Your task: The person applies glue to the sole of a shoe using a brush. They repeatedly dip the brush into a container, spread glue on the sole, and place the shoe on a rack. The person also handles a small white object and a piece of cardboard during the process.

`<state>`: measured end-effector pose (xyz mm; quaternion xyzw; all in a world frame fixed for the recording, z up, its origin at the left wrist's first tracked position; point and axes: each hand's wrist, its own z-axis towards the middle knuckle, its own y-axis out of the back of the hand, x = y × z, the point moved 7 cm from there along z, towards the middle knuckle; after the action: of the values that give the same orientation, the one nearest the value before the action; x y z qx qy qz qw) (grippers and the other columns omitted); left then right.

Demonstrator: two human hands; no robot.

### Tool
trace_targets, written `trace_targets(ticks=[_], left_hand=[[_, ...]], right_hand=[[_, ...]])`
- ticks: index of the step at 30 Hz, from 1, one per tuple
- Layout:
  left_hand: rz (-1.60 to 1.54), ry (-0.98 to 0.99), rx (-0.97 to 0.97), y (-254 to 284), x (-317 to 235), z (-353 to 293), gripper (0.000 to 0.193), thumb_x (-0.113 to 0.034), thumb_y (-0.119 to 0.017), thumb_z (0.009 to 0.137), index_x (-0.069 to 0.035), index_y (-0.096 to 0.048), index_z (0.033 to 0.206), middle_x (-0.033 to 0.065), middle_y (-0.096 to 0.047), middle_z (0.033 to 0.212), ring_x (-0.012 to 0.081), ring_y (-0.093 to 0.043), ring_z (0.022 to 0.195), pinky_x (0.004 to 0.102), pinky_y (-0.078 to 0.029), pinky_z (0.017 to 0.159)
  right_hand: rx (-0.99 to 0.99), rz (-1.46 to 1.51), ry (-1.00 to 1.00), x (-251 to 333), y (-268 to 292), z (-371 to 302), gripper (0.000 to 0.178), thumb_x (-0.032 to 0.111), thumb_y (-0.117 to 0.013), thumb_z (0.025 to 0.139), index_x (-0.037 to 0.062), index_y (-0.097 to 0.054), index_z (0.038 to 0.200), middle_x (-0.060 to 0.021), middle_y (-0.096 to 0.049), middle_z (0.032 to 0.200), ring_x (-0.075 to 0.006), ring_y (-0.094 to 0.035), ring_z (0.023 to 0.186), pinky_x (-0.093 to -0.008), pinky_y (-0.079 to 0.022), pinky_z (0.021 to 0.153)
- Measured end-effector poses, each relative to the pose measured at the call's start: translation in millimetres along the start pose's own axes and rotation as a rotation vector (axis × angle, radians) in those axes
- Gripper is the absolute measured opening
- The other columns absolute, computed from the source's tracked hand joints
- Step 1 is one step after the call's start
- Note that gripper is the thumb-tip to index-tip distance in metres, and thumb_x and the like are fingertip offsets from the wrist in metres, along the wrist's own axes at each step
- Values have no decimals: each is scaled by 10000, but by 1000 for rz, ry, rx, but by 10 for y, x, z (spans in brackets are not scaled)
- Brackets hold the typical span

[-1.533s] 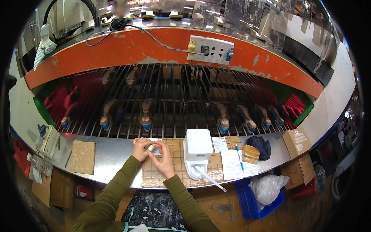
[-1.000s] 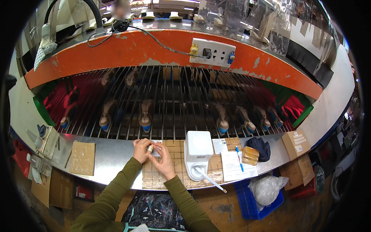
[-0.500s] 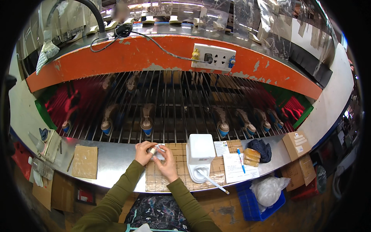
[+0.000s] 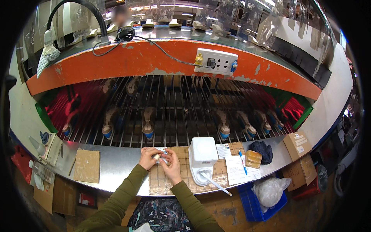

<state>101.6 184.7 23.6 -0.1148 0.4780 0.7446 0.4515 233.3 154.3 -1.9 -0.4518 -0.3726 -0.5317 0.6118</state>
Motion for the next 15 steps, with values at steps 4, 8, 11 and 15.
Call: trace_targets(ticks=[4, 8, 11, 15], left_hand=[[0, 22, -47, 34, 13, 16, 123, -84, -669, 793, -117, -739, 888, 15, -688, 865, 203, -621, 864, 399, -326, 892], [51, 33, -56, 46, 25, 13, 90, -100, -657, 809, -118, -720, 870, 12, -690, 857, 200, -619, 862, 402, -318, 903], [112, 90, -136, 100, 71, 5, 84, -106, -642, 814, -124, -701, 871, 14, -681, 857, 200, -611, 885, 413, -300, 924], [62, 283, -375, 439, 229, -33, 99, -93, -611, 838, -124, -695, 880, 30, -682, 876, 225, -620, 884, 416, -334, 903]], right_hand=[[23, 43, -17, 5, -8, 0, 518, -14, -637, 870, 3, -397, 1329, -117, -474, 1293, -217, -569, 1171, -306, -484, 921], [15, 79, -37, 64, -24, -4, 504, -26, -621, 875, 2, -398, 1326, -117, -474, 1290, -246, -563, 1197, -310, -489, 930], [14, 123, -25, 59, -41, -5, 491, -42, -635, 862, -22, -419, 1302, -128, -485, 1284, -244, -570, 1197, -302, -481, 952], [-47, 118, -25, 63, 18, -5, 459, -40, -622, 870, -8, -432, 1287, -127, -494, 1278, -253, -574, 1189, -304, -488, 944]])
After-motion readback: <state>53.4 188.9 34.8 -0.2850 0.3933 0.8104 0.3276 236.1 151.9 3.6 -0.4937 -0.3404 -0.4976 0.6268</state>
